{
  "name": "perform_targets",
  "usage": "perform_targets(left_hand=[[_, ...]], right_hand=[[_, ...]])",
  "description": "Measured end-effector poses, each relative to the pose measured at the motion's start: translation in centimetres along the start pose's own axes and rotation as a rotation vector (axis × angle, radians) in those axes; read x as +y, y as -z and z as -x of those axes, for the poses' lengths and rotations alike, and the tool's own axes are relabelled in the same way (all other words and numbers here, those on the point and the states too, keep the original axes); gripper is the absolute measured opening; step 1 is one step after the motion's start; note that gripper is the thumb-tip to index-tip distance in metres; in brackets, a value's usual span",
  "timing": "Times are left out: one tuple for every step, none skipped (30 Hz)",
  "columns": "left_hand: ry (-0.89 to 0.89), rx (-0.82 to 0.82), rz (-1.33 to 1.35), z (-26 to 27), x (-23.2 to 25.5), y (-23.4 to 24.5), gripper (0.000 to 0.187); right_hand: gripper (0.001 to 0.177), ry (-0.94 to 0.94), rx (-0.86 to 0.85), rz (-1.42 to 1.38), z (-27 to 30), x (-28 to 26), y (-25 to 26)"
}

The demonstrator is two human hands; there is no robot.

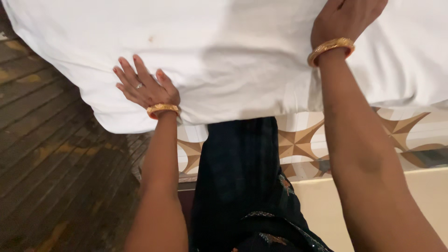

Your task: The person spreads a white sheet across a mattress and folds a white cloth over two pillows by hand.

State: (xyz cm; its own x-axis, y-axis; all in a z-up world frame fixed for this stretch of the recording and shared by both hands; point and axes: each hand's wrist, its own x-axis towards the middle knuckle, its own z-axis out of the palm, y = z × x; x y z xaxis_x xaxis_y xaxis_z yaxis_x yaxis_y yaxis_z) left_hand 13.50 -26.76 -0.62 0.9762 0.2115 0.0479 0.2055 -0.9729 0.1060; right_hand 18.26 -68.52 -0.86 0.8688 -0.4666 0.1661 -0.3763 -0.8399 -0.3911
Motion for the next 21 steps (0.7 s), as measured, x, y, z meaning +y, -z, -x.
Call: perform_targets(left_hand=[[-0.002,0.010,0.004,0.0,0.0,0.1,0.056],[-0.010,-0.006,0.024,0.1,-0.2,0.3,0.057],[-0.018,-0.022,0.043,0.3,-0.2,0.6,0.059],[-0.034,-0.033,0.062,0.1,-0.2,0.8,0.060],[-0.043,-0.025,0.052,-0.1,-0.1,1.0,0.059],[-0.054,-0.020,0.043,-0.1,-0.1,1.1,0.058],[-0.066,-0.014,0.035,-0.3,-0.2,1.0,0.057],[-0.065,-0.024,0.036,-0.1,-0.4,0.9,0.057],[-0.065,-0.035,0.036,-0.1,-0.7,0.8,0.058],[-0.059,-0.046,0.036,0.2,-0.8,0.5,0.058],[-0.049,-0.037,0.033,0.4,-0.9,0.1,0.058],[-0.040,-0.027,0.030,0.5,-0.9,-0.4,0.058],[-0.031,-0.017,0.027,0.6,-0.8,-0.9,0.058],[-0.027,-0.125,0.041,0.8,0.1,-1.7,0.061],[-0.025,-0.234,0.055,1.0,1.7,-2.5,0.063],[-0.023,-0.348,0.068,1.2,3.1,-2.8,0.066],[-0.404,-0.035,0.165,2.9,5.7,-2.4,0.064],[-0.437,-0.236,0.283,4.4,8.5,-1.9,0.063],[-0.485,-0.427,0.281,6.0,12.2,-1.4,0.063],[-0.635,-0.683,0.252,6.7,15.0,-1.0,0.063],[-0.753,-0.816,0.234,7.0,17.1,-0.6,0.063]], right_hand=[[0.013,0.012,0.015,0.021,0.0,-0.8,0.2],[0.016,0.024,0.020,0.018,0.0,-1.5,0.5],[0.024,0.036,0.024,0.016,-0.1,-2.0,0.7],[0.033,0.043,0.036,0.010,-0.5,-2.3,1.0],[0.036,0.030,0.003,0.030,-0.7,-2.4,1.2],[0.040,0.014,-0.029,0.052,-0.6,-2.5,1.5],[0.044,-0.002,-0.062,0.073,-0.6,-2.5,1.3],[0.044,-0.003,-0.045,0.088,-0.5,-2.4,1.1],[0.045,-0.004,-0.029,0.102,-0.5,-2.3,0.8],[0.045,0.000,-0.016,0.115,-0.5,-2.0,0.5],[0.045,0.009,-0.009,0.122,-0.5,-1.8,0.2],[0.044,0.018,-0.001,0.128,-0.5,-1.8,0.0],[0.044,0.027,0.006,0.135,-0.4,-1.8,-0.1],[0.044,0.027,0.007,0.141,-0.3,-1.8,-0.2],[0.044,0.028,0.008,0.148,-0.2,-1.7,-0.2],[0.044,0.026,0.003,0.156,-0.2,-1.6,-0.2],[0.044,0.021,-0.002,0.155,-0.4,-1.4,-0.3],[0.045,0.019,-0.016,0.152,-0.3,-1.2,-0.3],[0.045,0.016,-0.029,0.148,-0.2,-1.1,-0.3],[0.046,0.014,-0.031,0.155,-0.2,-1.0,-0.4],[0.046,0.011,-0.033,0.162,-0.2,-1.0,-0.5]])
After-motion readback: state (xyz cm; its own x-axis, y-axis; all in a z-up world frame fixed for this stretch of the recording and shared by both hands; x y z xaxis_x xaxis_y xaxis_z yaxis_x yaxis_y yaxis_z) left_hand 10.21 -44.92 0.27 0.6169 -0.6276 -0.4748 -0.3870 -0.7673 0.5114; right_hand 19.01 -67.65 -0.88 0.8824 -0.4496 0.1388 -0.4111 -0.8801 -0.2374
